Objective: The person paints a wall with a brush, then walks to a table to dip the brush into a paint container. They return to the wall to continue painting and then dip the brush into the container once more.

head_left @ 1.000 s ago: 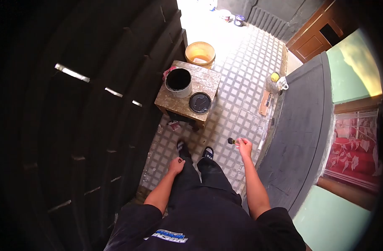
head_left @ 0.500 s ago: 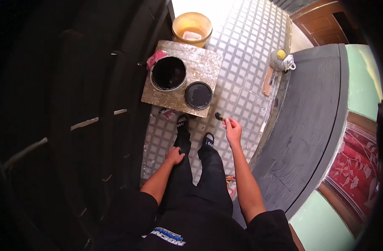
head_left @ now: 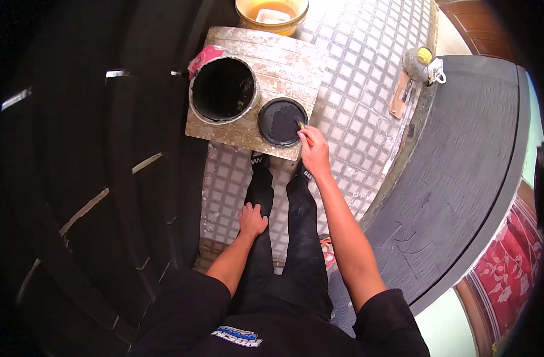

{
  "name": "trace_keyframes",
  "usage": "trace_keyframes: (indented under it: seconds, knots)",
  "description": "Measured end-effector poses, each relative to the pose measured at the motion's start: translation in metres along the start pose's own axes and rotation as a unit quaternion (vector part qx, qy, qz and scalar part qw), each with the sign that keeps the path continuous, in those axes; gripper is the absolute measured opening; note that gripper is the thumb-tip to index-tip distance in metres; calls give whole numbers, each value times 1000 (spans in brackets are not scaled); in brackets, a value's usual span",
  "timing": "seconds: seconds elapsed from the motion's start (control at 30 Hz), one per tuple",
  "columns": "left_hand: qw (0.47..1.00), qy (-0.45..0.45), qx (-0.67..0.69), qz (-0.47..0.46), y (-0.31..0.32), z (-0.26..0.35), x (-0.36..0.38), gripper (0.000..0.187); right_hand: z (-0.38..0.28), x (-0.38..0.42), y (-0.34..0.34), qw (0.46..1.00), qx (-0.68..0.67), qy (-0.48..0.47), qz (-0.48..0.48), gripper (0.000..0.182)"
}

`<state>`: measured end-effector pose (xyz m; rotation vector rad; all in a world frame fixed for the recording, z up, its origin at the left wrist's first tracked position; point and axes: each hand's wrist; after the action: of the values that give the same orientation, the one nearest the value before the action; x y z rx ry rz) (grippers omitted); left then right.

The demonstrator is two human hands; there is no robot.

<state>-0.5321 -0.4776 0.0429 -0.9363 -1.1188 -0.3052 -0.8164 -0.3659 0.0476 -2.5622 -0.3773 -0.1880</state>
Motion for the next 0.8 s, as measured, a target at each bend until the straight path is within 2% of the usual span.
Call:
trace_keyframes:
  seconds: [0.03,0.17,0.37,0.43,0.67,0.73,0.77,0.8]
  knots:
    - [1000,-4,-15,8,3,3,1,44,3,-5,4,999,19,-40,-3,13]
    - [1000,-26,3,10,14,12,4,42,20,-11,17,995,67,-80,-11,14]
    - [998,-59,3,-12,19,24,3,41,31,11,36,994,76,-71,-41,12]
    - [998,-54,4,-22,18,24,4,49,29,15,38,994,70,-72,-46,12]
    - [997,-69,13,-21,29,24,5,47,21,13,42,993,-2,-55,-101,14]
    - [997,-71,27,-19,29,22,6,45,22,7,49,970,-156,146,-119,16]
    - [997,-72,27,-19,29,21,7,45,24,1,50,959,-202,167,-102,18]
    - [997,-70,38,-12,30,20,7,44,29,-4,50,971,-162,163,-69,18]
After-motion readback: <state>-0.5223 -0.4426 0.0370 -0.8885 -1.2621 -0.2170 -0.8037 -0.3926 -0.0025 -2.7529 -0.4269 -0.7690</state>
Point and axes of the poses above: each hand's wrist, its own x-axis away from the middle knuckle, its own y-axis out of the palm, z = x × y, and after that the axes turned 1 degree about x, right-handed
